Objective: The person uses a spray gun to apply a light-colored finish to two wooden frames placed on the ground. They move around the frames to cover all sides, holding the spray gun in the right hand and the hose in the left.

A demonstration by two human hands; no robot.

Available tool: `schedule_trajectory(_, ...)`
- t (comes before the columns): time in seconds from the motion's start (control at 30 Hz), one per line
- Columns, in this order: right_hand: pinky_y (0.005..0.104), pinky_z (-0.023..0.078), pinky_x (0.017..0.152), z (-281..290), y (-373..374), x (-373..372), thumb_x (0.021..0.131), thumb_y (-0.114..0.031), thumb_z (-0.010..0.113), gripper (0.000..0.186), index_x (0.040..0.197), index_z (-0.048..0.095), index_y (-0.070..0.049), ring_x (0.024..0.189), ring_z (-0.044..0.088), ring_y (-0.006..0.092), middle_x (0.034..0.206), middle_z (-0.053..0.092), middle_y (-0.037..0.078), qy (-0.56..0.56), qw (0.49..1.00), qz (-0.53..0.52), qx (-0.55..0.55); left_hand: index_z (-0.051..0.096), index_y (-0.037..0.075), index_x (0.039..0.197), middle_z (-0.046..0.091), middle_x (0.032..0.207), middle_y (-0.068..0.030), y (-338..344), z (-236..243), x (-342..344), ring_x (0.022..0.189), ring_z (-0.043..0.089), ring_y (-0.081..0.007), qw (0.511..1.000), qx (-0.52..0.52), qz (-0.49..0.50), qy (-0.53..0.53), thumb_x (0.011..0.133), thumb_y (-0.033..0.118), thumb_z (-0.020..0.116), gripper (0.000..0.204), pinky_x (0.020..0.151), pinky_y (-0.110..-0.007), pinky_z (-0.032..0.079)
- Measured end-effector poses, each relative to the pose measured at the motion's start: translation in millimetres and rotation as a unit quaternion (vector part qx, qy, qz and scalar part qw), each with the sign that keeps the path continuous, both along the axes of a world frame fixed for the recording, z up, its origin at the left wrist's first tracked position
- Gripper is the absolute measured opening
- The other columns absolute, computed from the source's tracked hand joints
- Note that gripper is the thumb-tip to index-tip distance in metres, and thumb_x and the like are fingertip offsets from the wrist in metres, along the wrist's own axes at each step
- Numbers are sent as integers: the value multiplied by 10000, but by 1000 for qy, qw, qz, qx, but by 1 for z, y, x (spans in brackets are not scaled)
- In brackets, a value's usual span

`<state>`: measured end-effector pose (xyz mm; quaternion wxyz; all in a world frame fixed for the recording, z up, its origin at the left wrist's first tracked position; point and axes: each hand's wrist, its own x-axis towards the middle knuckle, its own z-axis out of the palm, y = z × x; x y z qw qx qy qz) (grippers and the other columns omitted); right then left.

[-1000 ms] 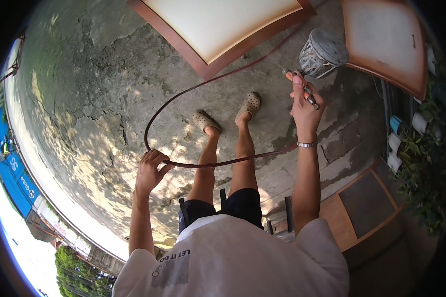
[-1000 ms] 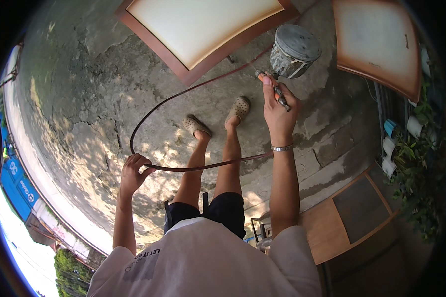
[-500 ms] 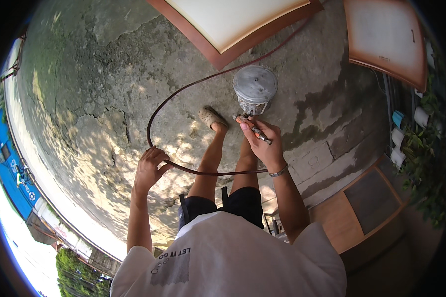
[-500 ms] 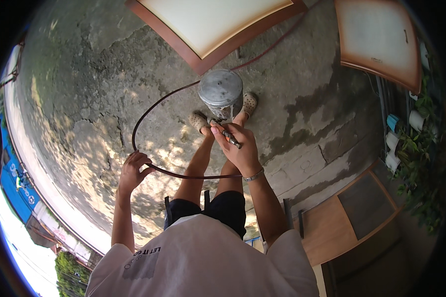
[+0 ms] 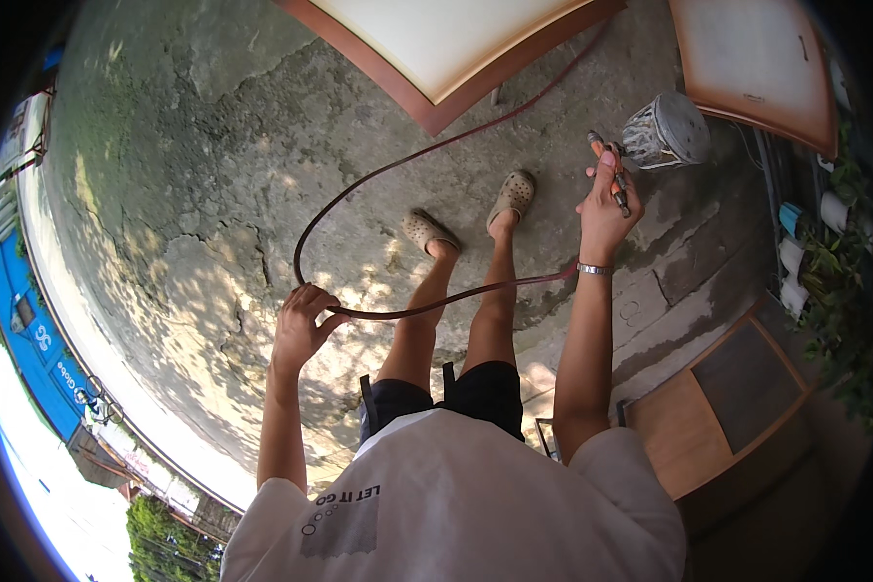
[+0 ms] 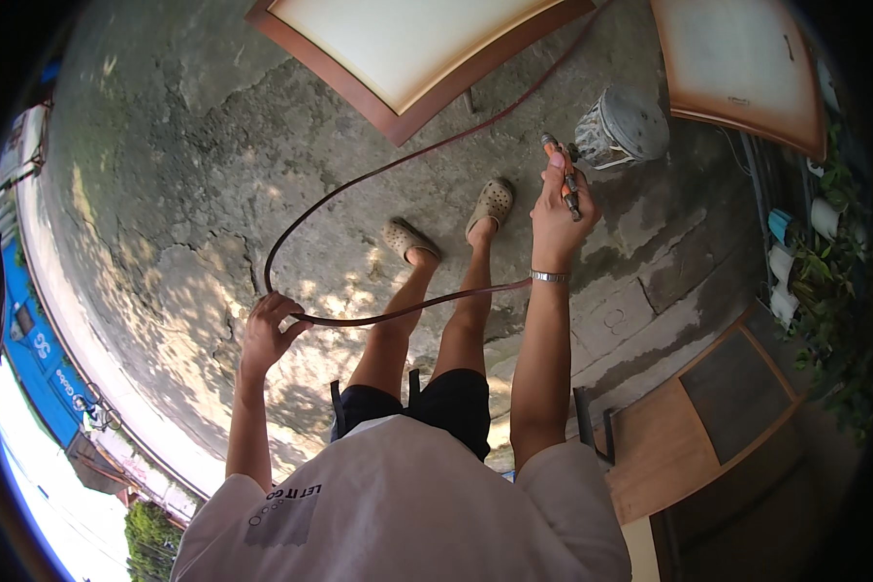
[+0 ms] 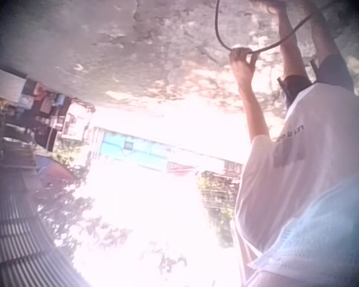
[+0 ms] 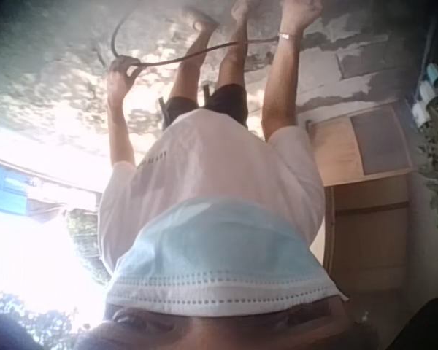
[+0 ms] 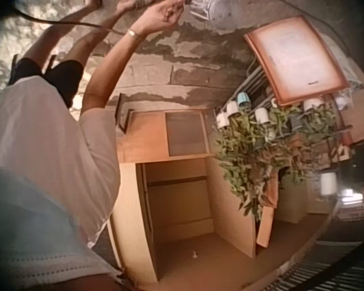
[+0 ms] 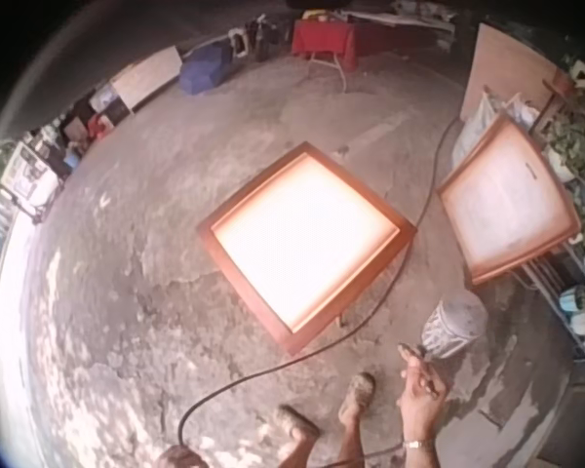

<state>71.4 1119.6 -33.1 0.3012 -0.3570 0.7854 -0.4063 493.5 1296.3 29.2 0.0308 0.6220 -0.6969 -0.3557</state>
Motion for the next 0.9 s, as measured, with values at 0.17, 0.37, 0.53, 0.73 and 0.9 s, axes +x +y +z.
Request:
schedule_trajectory(0.17,282,517,638,-15,41,15,1044,-274,698,289,1103,808,-13,690,671,114,846,783,85,-31,996,85,2,718,46,892,698,924,-103,-6,-2,3,945,675,-352,1000,3,-16,8,795,249,872,272,909,-480,524)
schedule_trajectory(0.37,307,501,602,-7,93,48,988,-180,769,165,1069,815,-43,614,653,170,758,733,79,-92,965,239,-49,715,41,890,697,914,-113,-12,-4,-3,939,668,-364,998,5,-61,2,795,251,865,275,904,-484,524)
schedule_trajectory(0.53,288,544,660,-12,72,26,994,-188,762,177,1047,809,-26,704,736,179,838,784,102,-75,962,263,6,719,39,894,698,903,-112,-25,-5,-14,922,668,-362,998,11,-64,12,792,250,865,275,895,-488,523)
schedule_trajectory(0.73,266,429,454,-32,-22,-43,1047,-382,678,359,1153,807,-64,572,604,84,768,725,17,-45,988,140,-51,730,46,904,705,903,-101,-48,-6,-43,901,675,-352,999,14,-45,2,779,263,884,294,867,-469,521)
schedule_trajectory(0.9,271,425,402,-20,-109,-107,1006,-499,697,465,1152,807,-72,432,534,108,731,694,57,-10,999,46,-3,732,52,906,708,899,-97,-69,-5,-74,882,679,-345,1000,13,-20,4,799,249,883,270,840,-457,517)
